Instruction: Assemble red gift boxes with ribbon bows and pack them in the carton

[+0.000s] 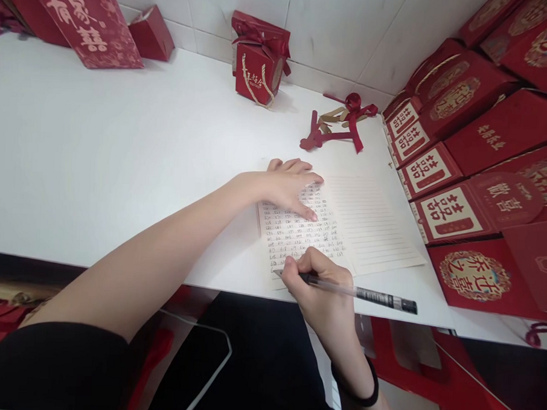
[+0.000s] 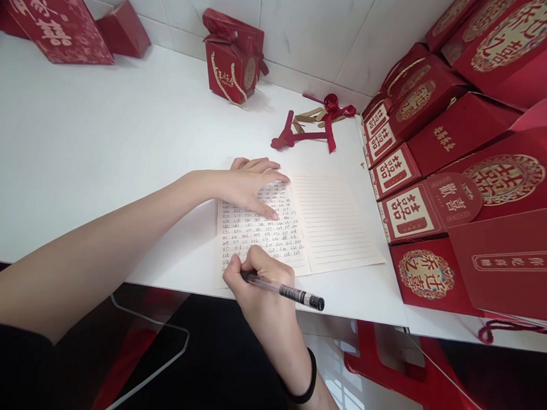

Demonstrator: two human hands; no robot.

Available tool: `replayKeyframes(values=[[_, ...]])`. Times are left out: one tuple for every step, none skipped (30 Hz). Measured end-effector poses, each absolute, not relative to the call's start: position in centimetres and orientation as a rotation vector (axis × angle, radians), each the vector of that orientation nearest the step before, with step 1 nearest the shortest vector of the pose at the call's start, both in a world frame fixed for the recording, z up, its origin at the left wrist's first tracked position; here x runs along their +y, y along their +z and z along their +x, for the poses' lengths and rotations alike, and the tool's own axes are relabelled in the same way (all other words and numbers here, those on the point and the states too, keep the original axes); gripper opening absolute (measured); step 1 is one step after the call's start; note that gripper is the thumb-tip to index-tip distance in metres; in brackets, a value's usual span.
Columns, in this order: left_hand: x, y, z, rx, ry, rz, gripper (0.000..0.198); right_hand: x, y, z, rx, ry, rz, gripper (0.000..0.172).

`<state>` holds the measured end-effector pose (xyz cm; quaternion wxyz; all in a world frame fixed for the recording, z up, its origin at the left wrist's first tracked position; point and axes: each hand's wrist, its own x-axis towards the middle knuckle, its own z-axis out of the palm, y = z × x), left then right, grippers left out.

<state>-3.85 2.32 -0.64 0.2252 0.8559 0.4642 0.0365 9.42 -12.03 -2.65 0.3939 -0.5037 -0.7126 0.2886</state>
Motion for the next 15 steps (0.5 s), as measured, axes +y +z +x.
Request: replayKeyframes(values=[[2.32,-0.65,-3.84,1.281,0.099,2.360,0.080,-12.01,-2.65,9.43,-1.811,0.727,-1.277,0.034],[2.33,-0.66,-3.83,1.282,0.099,2.362,0.080,-11.97,-2.66,9.44,-1.818,0.719,-1.274,0.034],[2.32,-0.66,-3.81,1.281,0.099,2.364,0.080,-11.93,-2.65,9.45,-1.824,0.712,-1.272,0.034],[2.32,-0.65,-3.80,1.280,0.098,2.367,0.080,-11.89,-2.64,9.45,-1.827,0.712,-1.272,0.034],[2.32,-0.64,-3.79,1.280,0.094,2.369,0.081,-11.85,-2.62,9.46,-1.824,0.720,-1.275,0.033],[2.32,-0.63,-3.80,1.282,0.089,2.369,0.082,-11.82,-2.59,9.48,-1.813,0.736,-1.282,0.034],[2.33,-0.62,-3.81,1.287,0.083,2.367,0.083,-11.80,-2.55,9.49,-1.794,0.757,-1.288,0.034],[2.34,-0.61,-3.84,1.286,0.076,2.365,0.084,-11.80,-2.51,9.50,-1.768,0.778,-1.293,0.035],[2.37,-0.62,-3.89,1.278,0.072,2.364,0.084,-11.82,-2.48,9.51,-1.740,0.795,-1.297,0.035],[2.41,-0.63,-3.94,1.267,0.071,2.364,0.083,-11.85,-2.46,9.52,-1.716,0.804,-1.298,0.036],[2.45,-0.66,-4.00,1.251,0.073,2.366,0.082,-11.88,-2.45,9.51,-1.703,0.803,-1.297,0.036],[2.49,-0.70,-4.06,1.236,0.077,2.367,0.081,-11.91,-2.46,9.49,-1.702,0.791,-1.296,0.036],[2.53,-0.75,-4.10,1.227,0.079,2.367,0.081,-11.94,-2.48,9.46,-1.710,0.774,-1.293,0.036],[2.57,-0.79,-4.12,1.225,0.080,2.366,0.081,-11.95,-2.51,9.43,-1.721,0.755,-1.289,0.036],[2.59,-0.81,-4.13,1.229,0.079,2.362,0.081,-11.95,-2.54,9.39,-1.732,0.735,-1.283,0.035]])
